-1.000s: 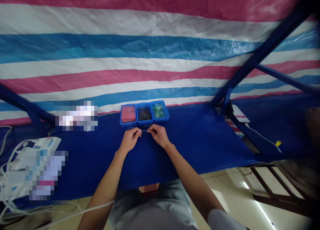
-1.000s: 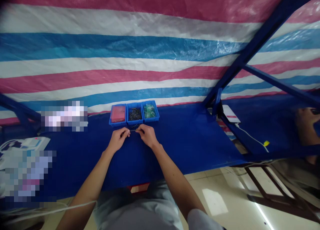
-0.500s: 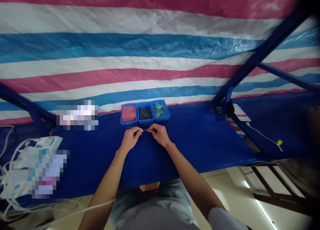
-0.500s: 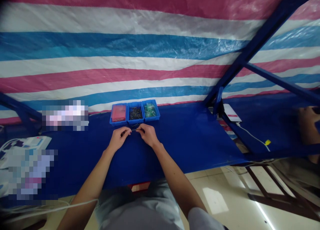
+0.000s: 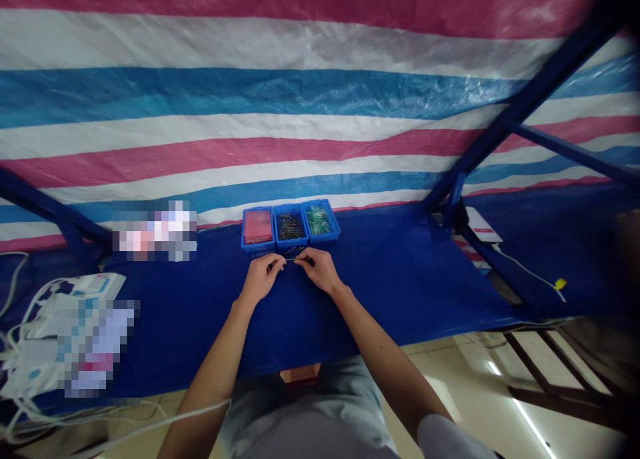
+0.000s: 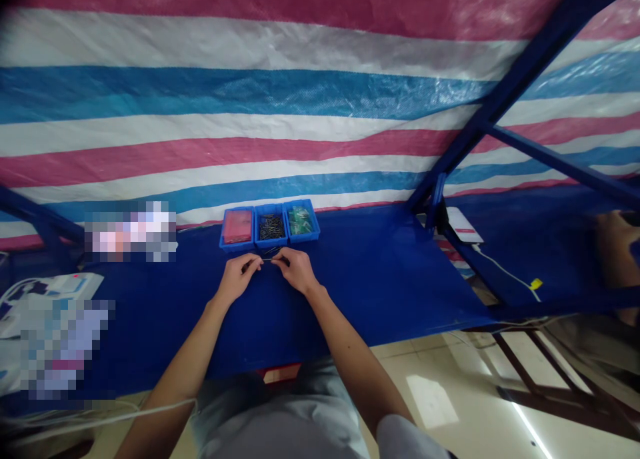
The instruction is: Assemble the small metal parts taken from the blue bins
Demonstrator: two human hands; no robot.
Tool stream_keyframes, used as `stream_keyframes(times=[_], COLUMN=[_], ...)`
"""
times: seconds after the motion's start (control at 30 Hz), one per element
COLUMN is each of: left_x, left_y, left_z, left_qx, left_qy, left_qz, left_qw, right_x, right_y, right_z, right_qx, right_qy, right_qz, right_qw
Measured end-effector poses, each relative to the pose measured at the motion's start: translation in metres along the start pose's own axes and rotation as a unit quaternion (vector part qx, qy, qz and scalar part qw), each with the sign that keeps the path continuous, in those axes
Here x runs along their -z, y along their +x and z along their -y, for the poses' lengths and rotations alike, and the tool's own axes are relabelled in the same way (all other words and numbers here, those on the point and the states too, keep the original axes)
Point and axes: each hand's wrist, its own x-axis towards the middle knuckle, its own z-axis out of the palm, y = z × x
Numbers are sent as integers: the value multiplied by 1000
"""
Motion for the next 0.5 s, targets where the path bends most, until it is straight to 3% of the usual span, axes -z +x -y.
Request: stream_keyframes(times=[0.5], left_x=[1], left_y=[0], left_z=[-1], left_qx=[13], left_qy=[-14], left_qz=[-7], left_qw=[1000], right_x=[1], right_y=[1], right_z=[1], right_qx=[3], right_qy=[-2], right_qz=[18], right_qw=[1000])
